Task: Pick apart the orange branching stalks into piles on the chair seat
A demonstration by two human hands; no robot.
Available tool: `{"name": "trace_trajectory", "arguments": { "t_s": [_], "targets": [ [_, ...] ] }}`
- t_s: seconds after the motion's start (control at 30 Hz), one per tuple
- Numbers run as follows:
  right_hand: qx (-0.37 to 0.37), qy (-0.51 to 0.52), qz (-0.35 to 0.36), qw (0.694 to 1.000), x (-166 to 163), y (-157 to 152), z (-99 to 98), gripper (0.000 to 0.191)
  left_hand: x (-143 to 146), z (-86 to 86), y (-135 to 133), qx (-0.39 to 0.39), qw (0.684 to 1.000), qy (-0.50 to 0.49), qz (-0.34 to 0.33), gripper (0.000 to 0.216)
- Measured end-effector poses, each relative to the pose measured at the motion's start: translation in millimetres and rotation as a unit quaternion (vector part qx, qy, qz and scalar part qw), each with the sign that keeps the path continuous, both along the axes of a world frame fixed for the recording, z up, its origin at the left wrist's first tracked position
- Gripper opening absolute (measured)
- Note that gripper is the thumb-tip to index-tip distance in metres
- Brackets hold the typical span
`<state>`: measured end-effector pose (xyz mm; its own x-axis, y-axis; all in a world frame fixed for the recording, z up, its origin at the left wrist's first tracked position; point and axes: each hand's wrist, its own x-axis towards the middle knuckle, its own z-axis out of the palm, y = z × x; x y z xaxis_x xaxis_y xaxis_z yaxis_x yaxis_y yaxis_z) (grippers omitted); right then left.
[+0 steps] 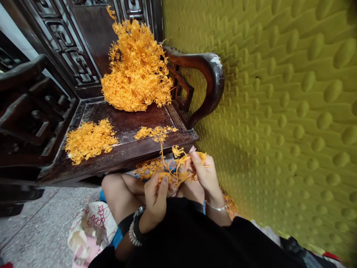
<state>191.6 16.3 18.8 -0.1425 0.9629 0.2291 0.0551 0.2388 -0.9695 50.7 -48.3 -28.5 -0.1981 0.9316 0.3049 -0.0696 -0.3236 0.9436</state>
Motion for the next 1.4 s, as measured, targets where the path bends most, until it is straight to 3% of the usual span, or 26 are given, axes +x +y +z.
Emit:
{"name": "trace_trajectory", "arguments": {
  "t_s": [0.13, 0.3, 0.47, 0.63, 0.87, 1.0, 1.1, 1.23, 1.4],
  "targets": [
    [0.011, 0.01, 0.054, 0.998, -10, -5, -4.6, 0.049, 0, 0.3, 2, -0.058, 0.998, -0.015, 0.02, 0.037],
    [-0.001, 0.001, 0.072, 0.997, -19, -11, -11.6, 0.029, -7, 2.4, 6, -0.081, 0.996, 0.03, 0.037, 0.038],
    [-0.054, -0.006, 0.114, 0.992, -23, -12, -15.3, 0.027, -14, 0.4, 7, -0.085, 0.995, 0.057, 0.016, 0.036],
    [-0.044, -0.054, 0.18, 0.981, -19, -7, -15.3, 0.032, -17, 1.8, 8, -0.094, 0.994, 0.055, -0.019, 0.037],
    [-0.111, 0.014, 0.256, 0.96, -12, 0, -18.1, 0.026, -22, 2.9, 15, -0.144, 0.986, 0.003, -0.081, 0.036],
    [-0.203, 0.091, 0.298, 0.928, -9, -1, -24.5, 0.032, -19, 6.6, 21, -0.219, 0.95, -0.14, -0.172, 0.041],
    [-0.27, 0.174, 0.275, 0.906, -11, -5, -28.5, 0.038, -12, 14.0, 23, -0.268, 0.907, -0.252, -0.207, 0.048],
    [-0.339, 0.225, 0.24, 0.881, -15, -10, -29.6, 0.037, -6, 21.5, 24, -0.29, 0.865, -0.317, -0.258, 0.055],
    [-0.36, 0.258, 0.252, 0.86, -17, -9, -24.1, 0.035, -8, 17.1, 23, -0.273, 0.827, -0.376, -0.316, 0.058]
  ]
}}
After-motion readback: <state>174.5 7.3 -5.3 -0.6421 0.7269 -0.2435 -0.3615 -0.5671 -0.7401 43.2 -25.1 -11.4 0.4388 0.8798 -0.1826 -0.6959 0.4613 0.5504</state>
